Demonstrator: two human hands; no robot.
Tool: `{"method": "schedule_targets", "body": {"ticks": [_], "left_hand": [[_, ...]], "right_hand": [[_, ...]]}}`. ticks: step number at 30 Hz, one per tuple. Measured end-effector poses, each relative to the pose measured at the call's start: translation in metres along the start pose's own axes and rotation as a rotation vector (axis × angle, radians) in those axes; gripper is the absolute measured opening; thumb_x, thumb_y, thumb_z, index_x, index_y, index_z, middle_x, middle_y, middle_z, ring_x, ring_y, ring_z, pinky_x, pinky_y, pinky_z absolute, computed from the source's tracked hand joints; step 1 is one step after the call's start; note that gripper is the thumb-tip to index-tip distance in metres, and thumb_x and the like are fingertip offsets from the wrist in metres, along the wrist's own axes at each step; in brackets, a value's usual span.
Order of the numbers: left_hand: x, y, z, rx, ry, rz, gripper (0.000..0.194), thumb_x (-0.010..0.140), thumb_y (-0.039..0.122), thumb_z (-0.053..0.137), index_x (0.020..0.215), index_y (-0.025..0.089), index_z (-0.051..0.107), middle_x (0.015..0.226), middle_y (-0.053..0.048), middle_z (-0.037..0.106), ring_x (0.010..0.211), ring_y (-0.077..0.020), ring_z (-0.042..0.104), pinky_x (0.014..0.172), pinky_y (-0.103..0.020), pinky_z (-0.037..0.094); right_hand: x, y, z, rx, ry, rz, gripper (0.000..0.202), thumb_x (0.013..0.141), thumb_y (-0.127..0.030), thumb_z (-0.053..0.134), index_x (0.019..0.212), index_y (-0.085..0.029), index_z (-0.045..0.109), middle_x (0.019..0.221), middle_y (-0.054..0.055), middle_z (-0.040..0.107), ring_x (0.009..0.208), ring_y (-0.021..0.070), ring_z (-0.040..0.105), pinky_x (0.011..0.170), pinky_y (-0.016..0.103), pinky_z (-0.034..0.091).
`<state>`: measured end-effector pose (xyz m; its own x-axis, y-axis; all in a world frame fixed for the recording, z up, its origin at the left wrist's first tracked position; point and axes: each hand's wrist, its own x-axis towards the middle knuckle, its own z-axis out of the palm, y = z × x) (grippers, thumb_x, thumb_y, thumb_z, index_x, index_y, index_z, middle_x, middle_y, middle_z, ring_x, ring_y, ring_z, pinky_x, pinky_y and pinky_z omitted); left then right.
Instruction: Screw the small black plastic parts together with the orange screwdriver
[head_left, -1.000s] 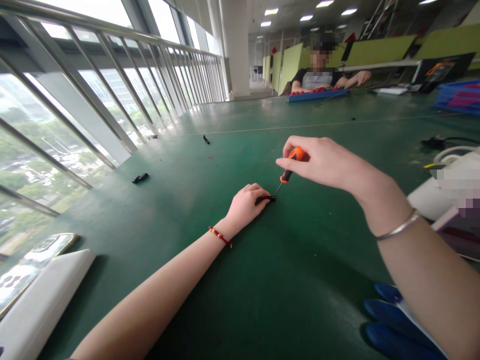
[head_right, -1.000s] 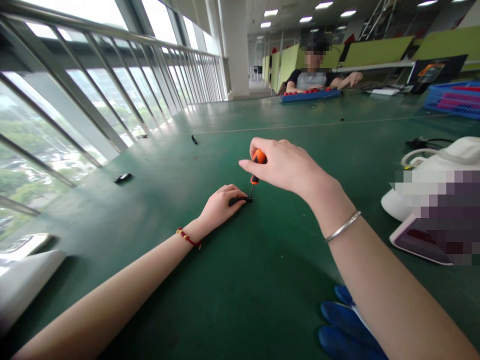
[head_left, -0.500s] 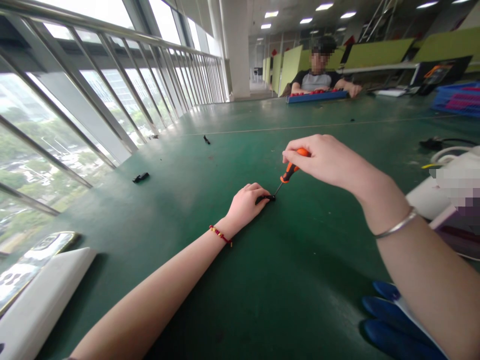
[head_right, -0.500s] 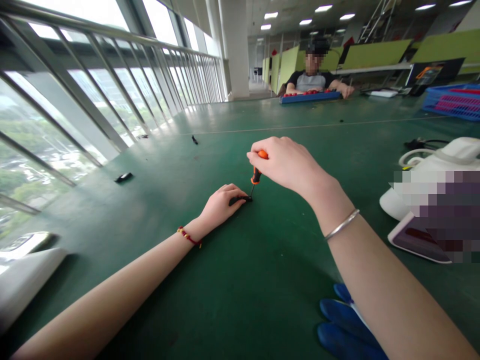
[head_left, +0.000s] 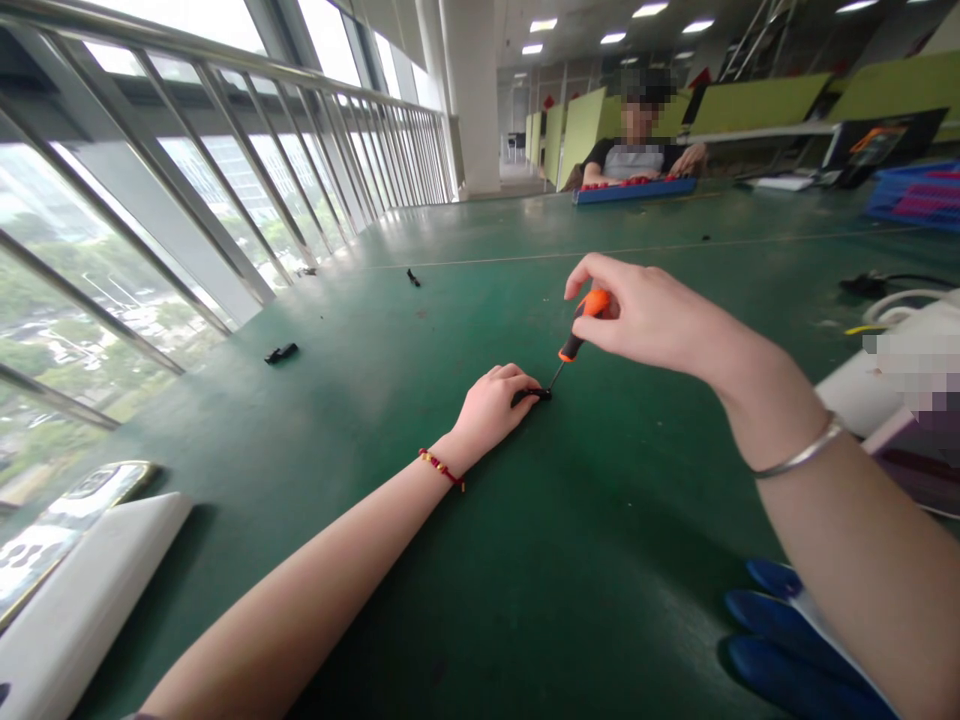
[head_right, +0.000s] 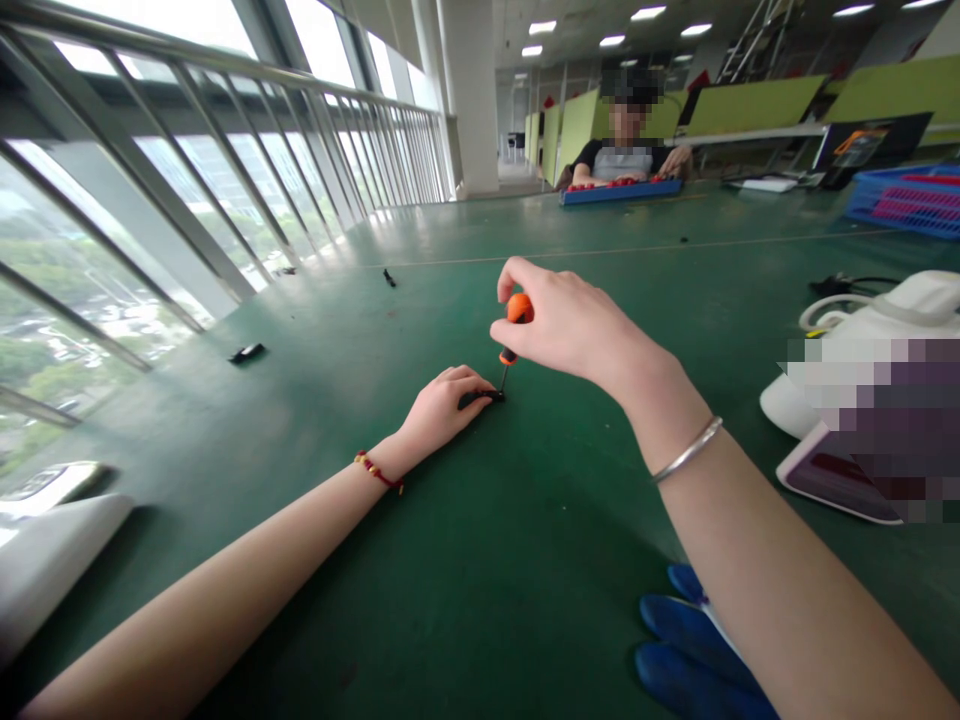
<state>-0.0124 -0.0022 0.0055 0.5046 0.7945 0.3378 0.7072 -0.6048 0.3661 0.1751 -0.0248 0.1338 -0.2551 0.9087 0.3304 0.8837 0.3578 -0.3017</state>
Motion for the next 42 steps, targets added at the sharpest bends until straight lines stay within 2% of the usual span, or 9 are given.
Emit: {"method": "schedule_targets", "body": {"ticks": [5, 9, 11, 16, 22, 27, 32, 38, 42], "left_hand": [[0.0000, -0.0004, 0.0009, 0.005, 0.007, 0.013, 0.020, 0.088, 0.023, 0.052, 0.098, 0.021, 0.069, 0.100, -0.005, 0.065, 0.095, -0.0195, 0.057, 0.086, -0.033, 0.048], [0.0000, -0.0003, 0.0007, 0.006, 0.005, 0.006, 0.019, 0.087, 0.022, 0.052, 0.097, 0.020, 0.069, 0.100, -0.005, 0.064, 0.095, -0.0195, 0.057, 0.086, -0.032, 0.048], [0.0001, -0.0002, 0.0004, 0.007, 0.003, 0.002, 0.019, 0.087, 0.022, 0.052, 0.097, 0.021, 0.069, 0.100, -0.005, 0.064, 0.095, -0.0196, 0.057, 0.086, -0.033, 0.048], [0.0002, -0.0003, 0.0006, 0.012, 0.004, 0.006, 0.020, 0.087, 0.022, 0.052, 0.097, 0.021, 0.069, 0.100, -0.004, 0.065, 0.095, -0.0197, 0.057, 0.086, -0.033, 0.048], [0.0005, -0.0006, 0.0010, 0.011, 0.001, 0.007, 0.020, 0.087, 0.023, 0.052, 0.098, 0.021, 0.068, 0.101, -0.004, 0.064, 0.096, -0.0196, 0.058, 0.086, -0.033, 0.049], [0.0009, -0.0003, 0.0007, 0.013, 0.001, 0.000, 0.020, 0.087, 0.023, 0.051, 0.097, 0.021, 0.069, 0.101, -0.005, 0.065, 0.095, -0.0196, 0.058, 0.086, -0.033, 0.048], [0.0007, -0.0010, 0.0012, 0.015, -0.003, 0.006, 0.020, 0.088, 0.023, 0.051, 0.098, 0.021, 0.068, 0.101, -0.005, 0.065, 0.096, -0.0199, 0.057, 0.086, -0.034, 0.049], [0.0006, -0.0012, 0.0014, 0.025, -0.003, 0.004, 0.020, 0.087, 0.023, 0.051, 0.098, 0.022, 0.068, 0.101, -0.004, 0.064, 0.096, -0.0196, 0.058, 0.086, -0.033, 0.049], [0.0006, -0.0007, 0.0009, 0.021, -0.003, 0.002, 0.020, 0.087, 0.022, 0.052, 0.097, 0.022, 0.068, 0.101, -0.004, 0.064, 0.096, -0.0199, 0.058, 0.085, -0.033, 0.049]], "right_hand": [[-0.0017, -0.0004, 0.0001, 0.029, -0.043, 0.004, 0.039, 0.087, -0.049, 0.039, 0.076, -0.022, 0.065, 0.060, 0.001, 0.060, 0.055, 0.0155, 0.050, 0.054, 0.027, 0.030], [-0.0004, -0.0001, 0.0024, 0.034, 0.019, -0.022, 0.022, 0.079, -0.037, 0.053, 0.092, -0.023, 0.063, 0.068, 0.000, 0.063, 0.056, 0.0142, 0.050, 0.054, 0.026, 0.029], [0.0006, 0.0000, 0.0036, 0.026, 0.017, -0.022, 0.026, 0.074, -0.037, 0.058, 0.097, -0.024, 0.061, 0.070, -0.001, 0.062, 0.054, 0.0132, 0.048, 0.053, 0.025, 0.029], [-0.0002, -0.0011, 0.0021, 0.021, -0.020, 0.013, 0.034, 0.086, -0.046, 0.040, 0.077, -0.023, 0.062, 0.060, 0.000, 0.058, 0.051, 0.0139, 0.045, 0.053, 0.027, 0.028], [-0.0003, -0.0010, 0.0018, 0.005, 0.013, -0.019, 0.022, 0.076, -0.036, 0.054, 0.094, -0.025, 0.060, 0.064, -0.002, 0.059, 0.053, 0.0135, 0.046, 0.052, 0.025, 0.028], [-0.0009, -0.0016, 0.0008, 0.010, -0.060, -0.007, 0.032, 0.086, -0.044, 0.040, 0.074, -0.023, 0.061, 0.056, -0.001, 0.054, 0.049, 0.0132, 0.043, 0.051, 0.027, 0.026], [0.0006, 0.0002, 0.0031, -0.036, -0.007, -0.017, 0.019, 0.075, -0.035, 0.055, 0.091, -0.026, 0.059, 0.066, -0.001, 0.060, 0.054, 0.0144, 0.048, 0.053, 0.026, 0.028], [0.0000, -0.0010, 0.0011, -0.024, -0.014, 0.001, 0.034, 0.088, -0.044, 0.037, 0.073, -0.024, 0.060, 0.057, 0.001, 0.055, 0.054, 0.0161, 0.048, 0.053, 0.028, 0.028], [-0.0003, -0.0012, 0.0012, -0.014, 0.020, -0.020, 0.018, 0.079, -0.035, 0.050, 0.090, -0.025, 0.060, 0.061, -0.001, 0.056, 0.052, 0.0145, 0.047, 0.052, 0.026, 0.028]]}}
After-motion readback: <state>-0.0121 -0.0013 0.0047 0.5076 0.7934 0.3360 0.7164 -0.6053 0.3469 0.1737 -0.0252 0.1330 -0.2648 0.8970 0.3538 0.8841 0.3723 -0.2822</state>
